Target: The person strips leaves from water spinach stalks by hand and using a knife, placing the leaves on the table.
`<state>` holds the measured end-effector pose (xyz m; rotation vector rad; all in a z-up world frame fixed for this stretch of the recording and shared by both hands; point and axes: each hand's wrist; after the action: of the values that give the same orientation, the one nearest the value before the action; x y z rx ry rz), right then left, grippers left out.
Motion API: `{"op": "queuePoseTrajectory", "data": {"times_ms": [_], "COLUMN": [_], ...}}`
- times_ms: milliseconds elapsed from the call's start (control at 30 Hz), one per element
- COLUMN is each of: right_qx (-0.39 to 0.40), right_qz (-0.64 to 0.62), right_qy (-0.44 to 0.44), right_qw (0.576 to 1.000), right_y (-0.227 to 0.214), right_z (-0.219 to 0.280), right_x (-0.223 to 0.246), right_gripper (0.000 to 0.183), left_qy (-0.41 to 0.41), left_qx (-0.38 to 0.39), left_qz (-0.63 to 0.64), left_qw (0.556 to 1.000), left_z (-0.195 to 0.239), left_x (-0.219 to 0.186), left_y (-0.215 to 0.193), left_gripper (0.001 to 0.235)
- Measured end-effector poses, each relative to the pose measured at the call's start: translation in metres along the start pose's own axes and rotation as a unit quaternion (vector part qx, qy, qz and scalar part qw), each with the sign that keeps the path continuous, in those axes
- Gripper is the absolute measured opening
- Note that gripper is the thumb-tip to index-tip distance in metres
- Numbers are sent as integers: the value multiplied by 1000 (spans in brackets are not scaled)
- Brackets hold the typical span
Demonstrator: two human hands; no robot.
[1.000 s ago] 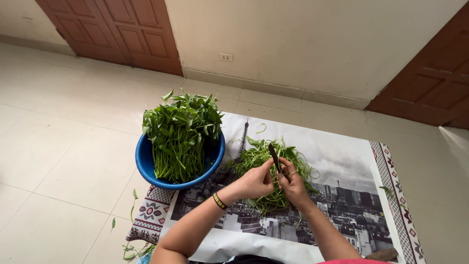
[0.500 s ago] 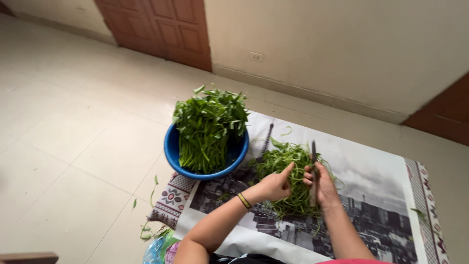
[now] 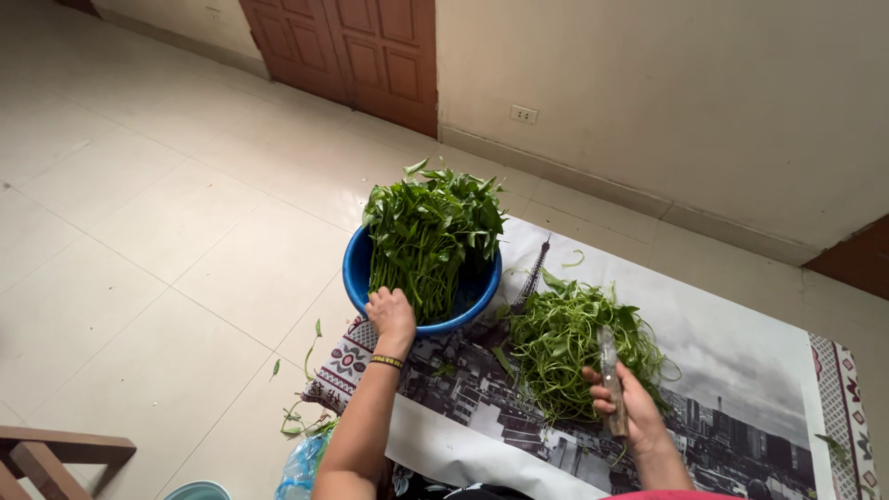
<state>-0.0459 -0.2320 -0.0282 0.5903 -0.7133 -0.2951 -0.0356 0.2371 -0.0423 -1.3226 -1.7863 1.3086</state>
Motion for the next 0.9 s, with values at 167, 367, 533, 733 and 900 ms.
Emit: {"op": "queuePoseTrajectory", "data": {"times_ms": [167, 367, 533, 733, 900], "right_qx": [-7, 133, 248, 165, 24], "right_qz": [34, 138, 105, 44, 339], "right_qy": [-52, -86, 7, -24, -197], "right_qw": [998, 978, 963, 985, 920], "right_y": [6, 44, 62, 37, 46], "right_z": [-4, 22, 36, 46, 66], "right_x": [-11, -19, -16, -7, -24], "right_gripper": [36, 30, 55, 42, 57], "left_qy": [60, 108, 229, 168, -27], "left_qx": [-31, 122, 251, 406, 454], "left_qz": [64, 473, 628, 690, 776], "left_qw": [996, 866, 700, 575, 437], "left_z": [-5, 23, 68, 77, 54], "left_x": [-7, -98, -172, -212, -229], "left_y": [-24, -92, -100, -68, -48], "left_gripper": [12, 13, 18, 18, 16]}}
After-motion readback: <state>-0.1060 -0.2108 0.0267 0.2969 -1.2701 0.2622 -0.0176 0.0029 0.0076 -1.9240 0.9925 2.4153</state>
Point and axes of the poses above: each hand's wrist, its own z-axis away from the middle knuckle, its own y-axis out of the palm, x = y × z, and after that the axes turned 10 degrees about y, right-handed
